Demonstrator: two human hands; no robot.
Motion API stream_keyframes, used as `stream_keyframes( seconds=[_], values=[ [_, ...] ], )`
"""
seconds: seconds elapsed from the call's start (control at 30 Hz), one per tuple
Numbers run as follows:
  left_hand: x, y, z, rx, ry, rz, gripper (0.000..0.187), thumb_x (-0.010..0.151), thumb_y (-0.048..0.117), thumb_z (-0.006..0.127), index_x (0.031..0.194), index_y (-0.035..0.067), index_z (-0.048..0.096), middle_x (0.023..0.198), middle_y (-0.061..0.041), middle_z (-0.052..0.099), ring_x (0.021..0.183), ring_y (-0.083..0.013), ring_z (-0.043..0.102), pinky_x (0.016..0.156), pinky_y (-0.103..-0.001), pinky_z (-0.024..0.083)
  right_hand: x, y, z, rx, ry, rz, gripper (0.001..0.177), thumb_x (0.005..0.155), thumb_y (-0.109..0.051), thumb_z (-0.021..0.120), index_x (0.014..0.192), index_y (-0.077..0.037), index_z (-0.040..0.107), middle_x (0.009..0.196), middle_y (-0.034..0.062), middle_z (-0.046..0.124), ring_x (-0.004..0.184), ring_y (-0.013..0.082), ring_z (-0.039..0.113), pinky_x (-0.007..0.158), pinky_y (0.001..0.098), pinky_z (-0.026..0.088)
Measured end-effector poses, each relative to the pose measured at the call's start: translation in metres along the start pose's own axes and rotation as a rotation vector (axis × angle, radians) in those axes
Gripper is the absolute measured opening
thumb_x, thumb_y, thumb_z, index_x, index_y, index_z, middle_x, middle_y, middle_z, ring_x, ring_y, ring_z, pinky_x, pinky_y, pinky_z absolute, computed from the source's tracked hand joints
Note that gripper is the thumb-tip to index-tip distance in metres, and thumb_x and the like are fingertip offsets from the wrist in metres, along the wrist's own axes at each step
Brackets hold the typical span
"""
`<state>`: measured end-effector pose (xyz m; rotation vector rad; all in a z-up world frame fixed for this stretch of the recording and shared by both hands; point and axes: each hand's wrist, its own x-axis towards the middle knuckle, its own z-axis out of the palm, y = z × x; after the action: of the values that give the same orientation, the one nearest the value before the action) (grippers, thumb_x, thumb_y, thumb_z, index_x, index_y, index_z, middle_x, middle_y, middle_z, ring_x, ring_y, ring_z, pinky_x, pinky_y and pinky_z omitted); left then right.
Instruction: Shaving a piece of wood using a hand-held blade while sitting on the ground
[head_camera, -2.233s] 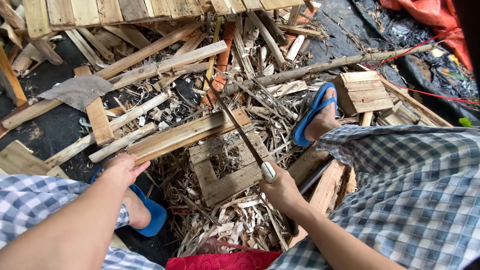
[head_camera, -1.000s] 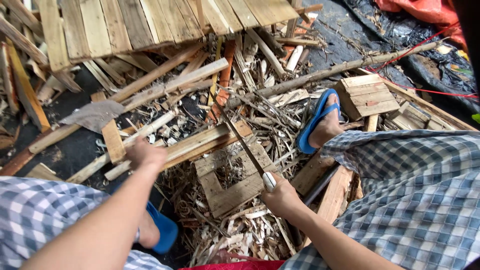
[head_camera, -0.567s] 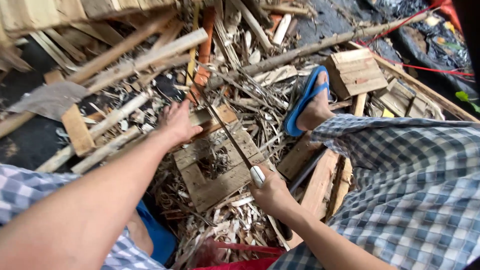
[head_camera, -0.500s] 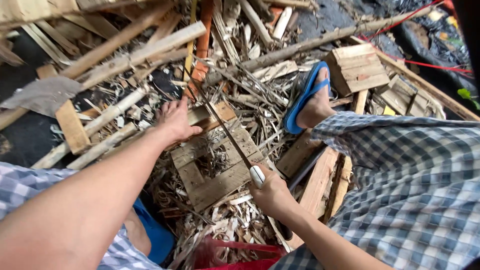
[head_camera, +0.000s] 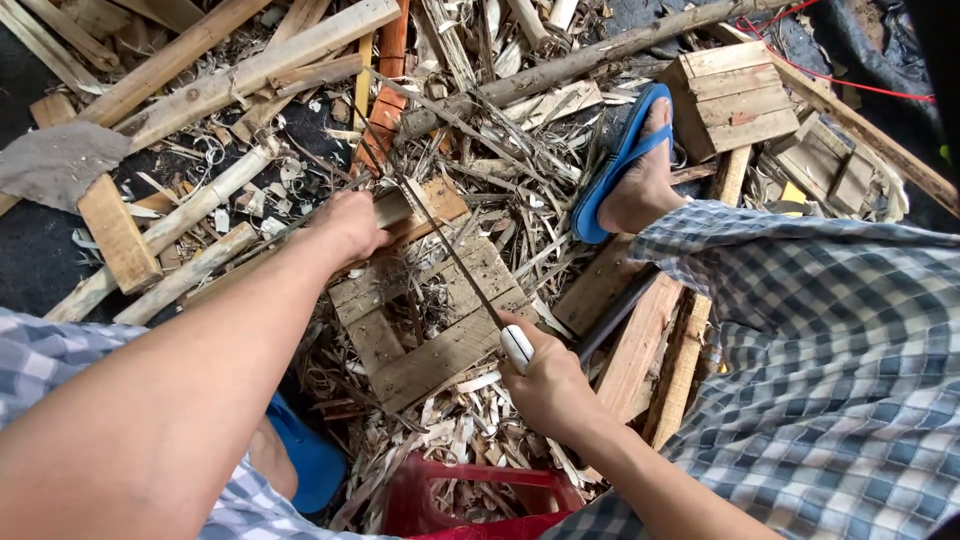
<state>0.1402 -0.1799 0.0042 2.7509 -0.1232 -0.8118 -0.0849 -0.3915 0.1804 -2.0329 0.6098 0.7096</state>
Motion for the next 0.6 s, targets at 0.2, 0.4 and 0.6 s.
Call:
stream_keyframes(
  seconds=[0.2,0.4,0.6],
  values=[
    [-0.013,0.024,-0.022,0.084,-0.004,-0.03,0.091,0.086,0.027,0.082,0.159,0.004,0.032,0.146,-0.029,0.051,0.142,-0.0439,0.043,0.113,-0.062,0.037,0.0,0.004,0.0,-0.007,0.003,-0.032,0.06,0.089,-0.012,0.058,0.146,-0.027,0.056,0.126,0.0297,0.066,0.118,0.0481,0.064,0.098,0.0588,0.049],
    [-0.009,0.027,-0.015,-0.049,0.057,-0.168,0.08,0.08,0.028,0.088,0.146,0.003,0.052,0.147,-0.023,0.049,0.135,-0.0393,0.046,0.11,-0.055,0.04,0.0,-0.001,-0.002,0.007,-0.005,0.006,0.06,0.09,-0.01,0.056,0.147,-0.028,0.055,0.128,0.0282,0.066,0.118,0.0451,0.065,0.1,0.0572,0.05],
    [0.019,0.002,0.01,0.001,0.062,0.004,0.065,0.077,0.02,0.091,0.135,0.003,0.065,0.141,-0.025,0.051,0.131,-0.0453,0.056,0.105,-0.057,0.051,-0.009,-0.013,-0.004,0.025,-0.021,0.033,0.06,0.093,-0.006,0.054,0.149,-0.026,0.052,0.134,0.032,0.06,0.118,0.046,0.065,0.101,0.0586,0.051]
  ],
)
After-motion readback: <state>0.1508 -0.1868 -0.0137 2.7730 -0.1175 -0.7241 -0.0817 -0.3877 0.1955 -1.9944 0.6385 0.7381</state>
